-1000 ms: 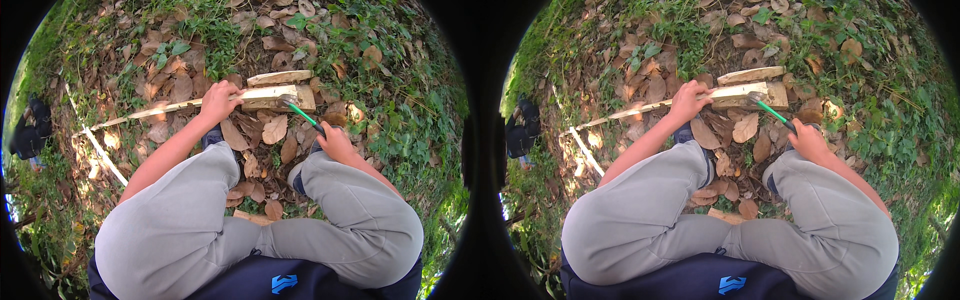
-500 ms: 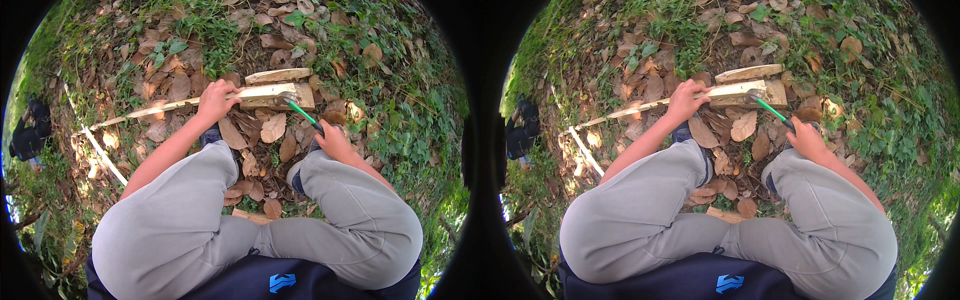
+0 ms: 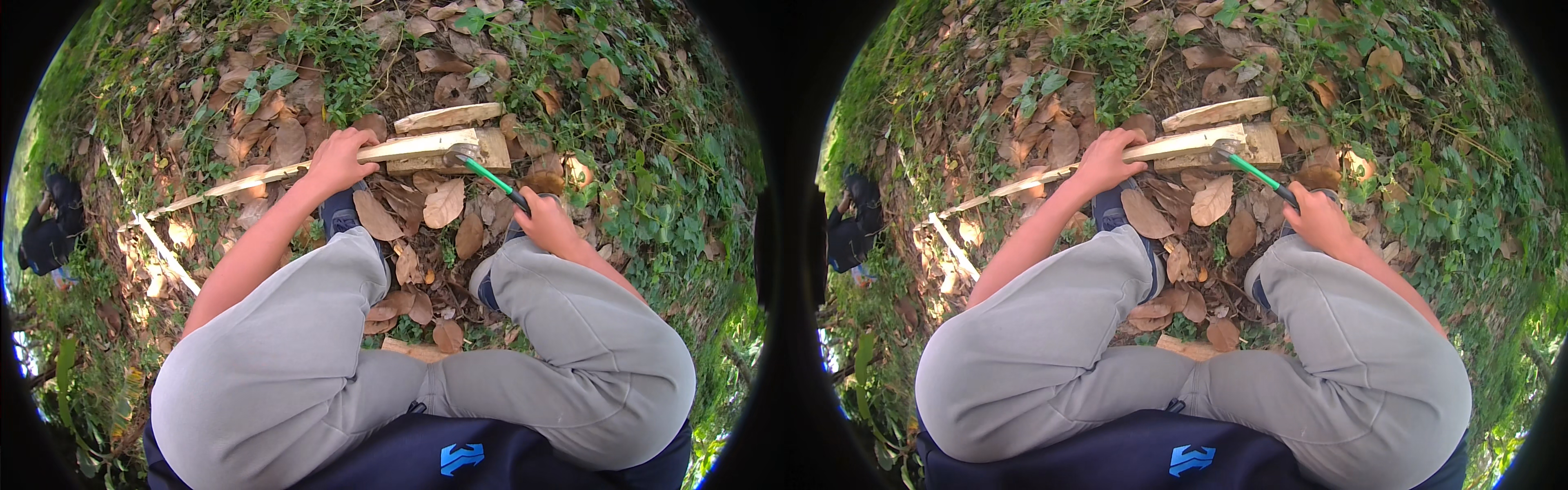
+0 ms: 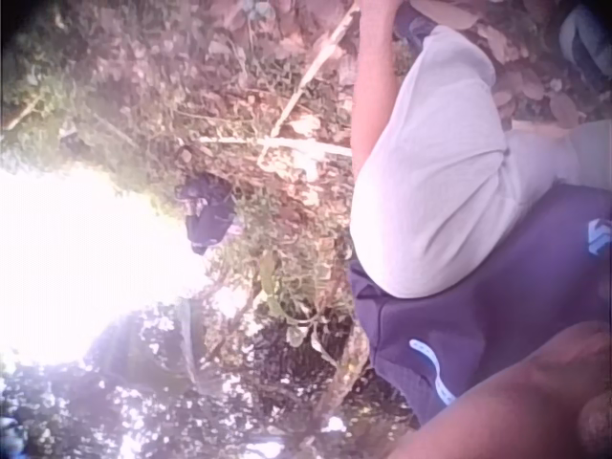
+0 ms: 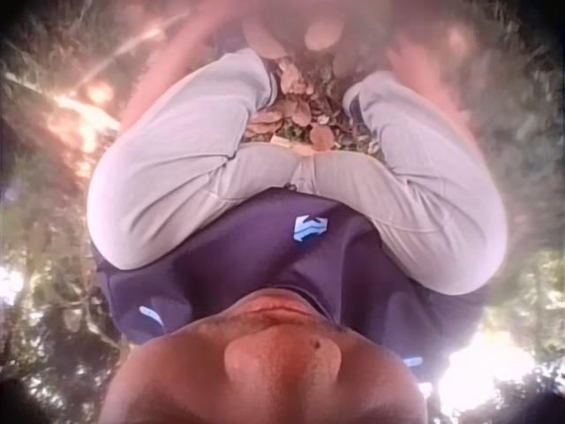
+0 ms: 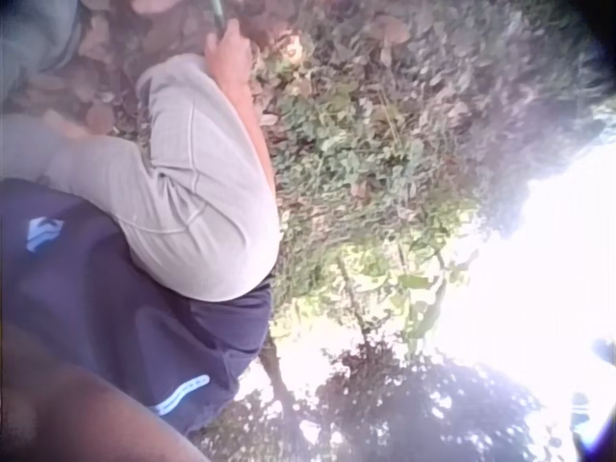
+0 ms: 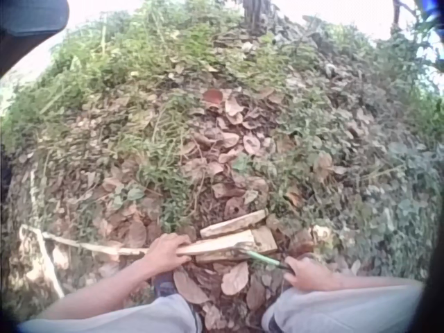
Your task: The person sits on the ground and uses a hammer to repeatedly strike a piece of wood resting on a larger log, splitting it into smaller pieces.
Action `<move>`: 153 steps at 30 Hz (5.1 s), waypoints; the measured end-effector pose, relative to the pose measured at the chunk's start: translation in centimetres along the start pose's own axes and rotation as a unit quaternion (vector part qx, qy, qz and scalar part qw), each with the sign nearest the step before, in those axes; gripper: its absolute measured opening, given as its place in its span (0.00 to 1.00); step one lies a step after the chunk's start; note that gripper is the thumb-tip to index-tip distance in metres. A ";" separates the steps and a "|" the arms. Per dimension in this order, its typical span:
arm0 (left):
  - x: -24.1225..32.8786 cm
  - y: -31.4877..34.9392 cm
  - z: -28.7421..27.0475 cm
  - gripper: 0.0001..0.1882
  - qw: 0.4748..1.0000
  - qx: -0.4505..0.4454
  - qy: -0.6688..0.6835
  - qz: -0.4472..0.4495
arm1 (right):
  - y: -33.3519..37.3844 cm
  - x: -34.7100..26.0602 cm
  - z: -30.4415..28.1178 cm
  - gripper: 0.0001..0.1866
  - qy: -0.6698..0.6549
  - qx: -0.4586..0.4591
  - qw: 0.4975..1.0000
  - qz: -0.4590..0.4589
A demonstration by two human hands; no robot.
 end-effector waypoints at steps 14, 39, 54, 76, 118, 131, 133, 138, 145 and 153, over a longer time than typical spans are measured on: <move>0.0 -0.8 -1.0 0.19 0.999 -0.025 -0.014 -0.036 | 1.0 0.4 -0.3 0.11 0.050 0.050 0.988 -0.137; 0.5 1.2 -0.8 0.17 0.982 0.178 -0.006 0.058 | 0.9 -4.4 -4.0 0.12 -0.048 0.089 0.994 -0.044; 0.4 0.3 -0.8 0.19 0.993 0.114 0.014 -0.020 | 0.8 -6.6 -6.5 0.16 0.063 0.080 0.993 -0.055; -0.6 0.2 -0.4 0.19 0.993 0.098 0.041 -0.046 | 0.4 -5.0 -3.5 0.17 -0.027 -0.019 0.999 -0.032; -0.6 -0.2 -0.4 0.18 0.995 0.060 0.049 -0.065 | -1.0 -4.3 -2.6 0.14 -0.015 0.097 0.992 -0.078; -0.4 -0.2 -0.2 0.18 0.996 0.062 0.026 -0.058 | -0.8 -6.8 -6.3 0.17 0.023 0.104 0.992 -0.065; -0.4 0.2 0.0 0.18 0.996 0.055 0.032 -0.066 | -0.4 -8.4 -9.3 0.16 -0.039 0.148 0.983 -0.101; -0.9 0.5 -0.1 0.18 0.995 0.054 0.042 -0.075 | 0.7 -9.7 -14.1 0.13 -0.270 0.236 0.910 -0.208; -0.5 -0.5 0.0 0.18 0.995 0.033 0.060 -0.074 | -1.5 -2.7 -2.1 0.16 0.061 0.071 0.994 -0.064; -0.6 0.1 -0.3 0.18 0.994 0.026 0.065 -0.086 | -0.5 -4.4 -3.3 0.19 0.022 0.049 0.999 -0.009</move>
Point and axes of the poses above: each hand's wrist, its own y-axis away from the middle knuckle, its own z-axis out of the palm, x = y × z, the point moved 6 cm from there along -y, towards the middle knuckle, and after that the axes turned 9 degrees about z, right-handed, at the moved point
